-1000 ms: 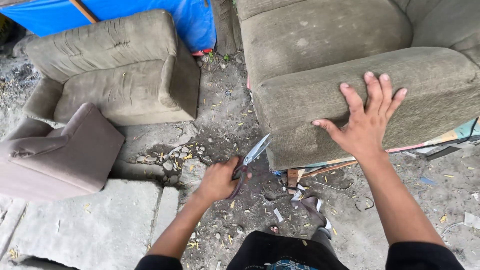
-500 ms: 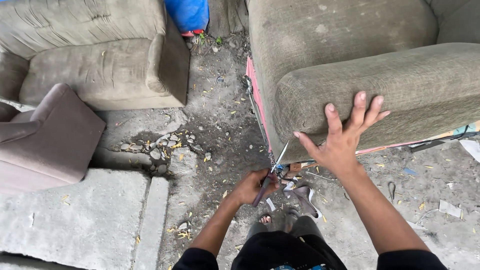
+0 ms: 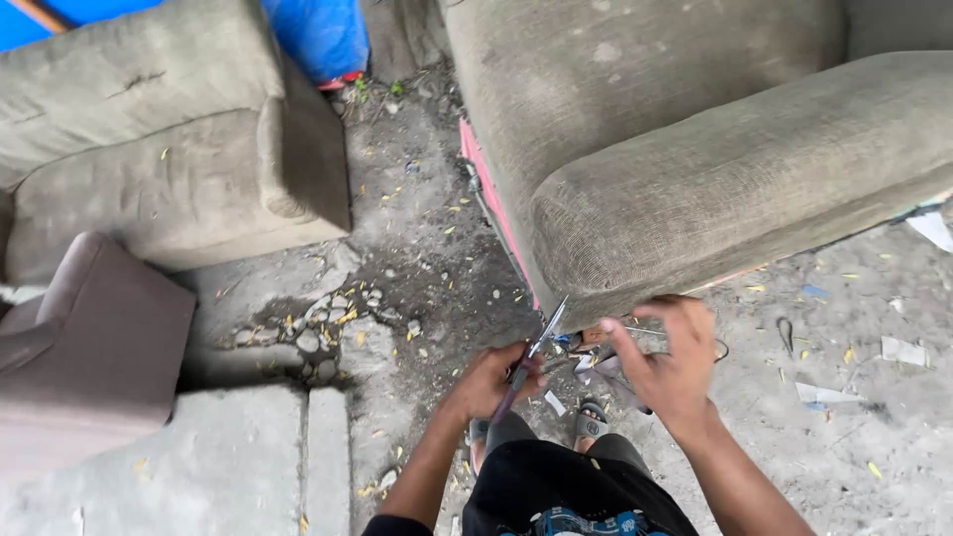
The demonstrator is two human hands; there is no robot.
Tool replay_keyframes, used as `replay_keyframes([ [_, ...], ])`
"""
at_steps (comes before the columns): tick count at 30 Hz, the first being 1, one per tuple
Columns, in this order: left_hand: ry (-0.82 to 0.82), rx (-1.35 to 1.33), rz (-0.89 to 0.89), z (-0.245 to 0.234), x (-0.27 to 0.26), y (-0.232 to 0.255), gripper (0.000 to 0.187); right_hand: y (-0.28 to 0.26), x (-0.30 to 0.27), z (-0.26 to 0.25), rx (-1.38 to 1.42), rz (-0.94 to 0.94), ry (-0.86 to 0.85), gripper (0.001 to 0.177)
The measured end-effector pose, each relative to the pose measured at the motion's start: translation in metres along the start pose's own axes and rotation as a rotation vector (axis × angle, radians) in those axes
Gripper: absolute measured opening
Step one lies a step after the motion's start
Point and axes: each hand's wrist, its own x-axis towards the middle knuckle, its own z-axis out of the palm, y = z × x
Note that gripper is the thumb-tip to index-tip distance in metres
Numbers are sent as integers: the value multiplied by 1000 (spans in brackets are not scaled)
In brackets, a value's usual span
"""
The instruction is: Removing old upholstery fabric from a sofa frame using scissors and manual pulling
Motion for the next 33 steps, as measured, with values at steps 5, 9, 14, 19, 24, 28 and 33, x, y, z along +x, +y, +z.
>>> replay_keyframes([
  [5,-108,-118,21,-20,1,-18,28,-14,11,39,-191,268,-165,55],
  [9,-207,-185,71,-33,10,-28,26,-41,34,28,-293,92,-299,42],
  [14,-316,-105,161,-46,36,-16,26,-43,49,22,-250,-16,-333,37],
  [19,-380,-193,110,-39,25,-34,30,-52,46,19,-170,-64,-310,39],
  [24,-370,-185,87,-40,25,-25,29,-43,44,14,-176,-112,-387,31],
  [28,-369,-207,30,-45,26,-15,26,-40,47,10,-194,-130,-443,29],
  [33,-396,-186,23,-53,29,-3,26,-38,52,7,-206,-169,-469,30],
])
